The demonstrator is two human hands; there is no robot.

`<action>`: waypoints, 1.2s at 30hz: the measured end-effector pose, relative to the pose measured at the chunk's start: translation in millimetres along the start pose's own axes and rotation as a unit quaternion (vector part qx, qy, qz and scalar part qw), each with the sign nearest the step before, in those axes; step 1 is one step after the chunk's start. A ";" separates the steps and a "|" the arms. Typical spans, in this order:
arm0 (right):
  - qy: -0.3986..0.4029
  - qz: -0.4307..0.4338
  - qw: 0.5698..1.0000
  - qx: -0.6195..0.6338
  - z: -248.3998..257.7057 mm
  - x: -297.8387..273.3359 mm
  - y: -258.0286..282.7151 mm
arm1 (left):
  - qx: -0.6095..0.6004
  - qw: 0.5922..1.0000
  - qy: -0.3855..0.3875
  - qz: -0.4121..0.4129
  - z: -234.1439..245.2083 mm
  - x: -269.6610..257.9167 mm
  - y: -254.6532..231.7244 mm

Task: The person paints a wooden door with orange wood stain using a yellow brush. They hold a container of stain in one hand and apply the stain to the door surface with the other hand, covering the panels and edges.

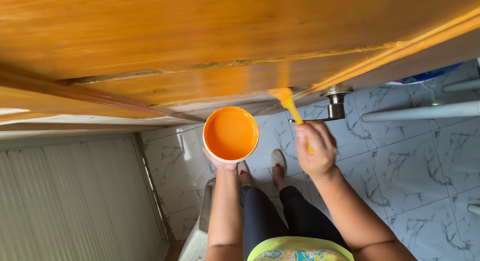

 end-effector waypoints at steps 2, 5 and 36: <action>-0.018 -0.033 0.999 -0.026 11.9 -7.3 -9.3 | -0.001 0.999 0.035 0.000 0.5 -1.4 5.8; -0.033 -0.067 0.996 -0.049 24.1 -14.7 -10.5 | 0.009 1.000 0.004 0.007 0.9 -1.5 12.7; -0.003 -0.055 0.988 0.145 45.2 -20.7 -22.0 | -0.073 0.996 -0.038 0.027 -42.2 8.5 26.8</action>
Point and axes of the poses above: each hand's wrist, its own x-axis towards the middle knuckle, its own z-axis out of the back of the hand, y = z × x, the point moved 2 cm from there along x, towards the middle knuckle, and after that the axes turned 12 degrees about y, right-handed, at the moved point
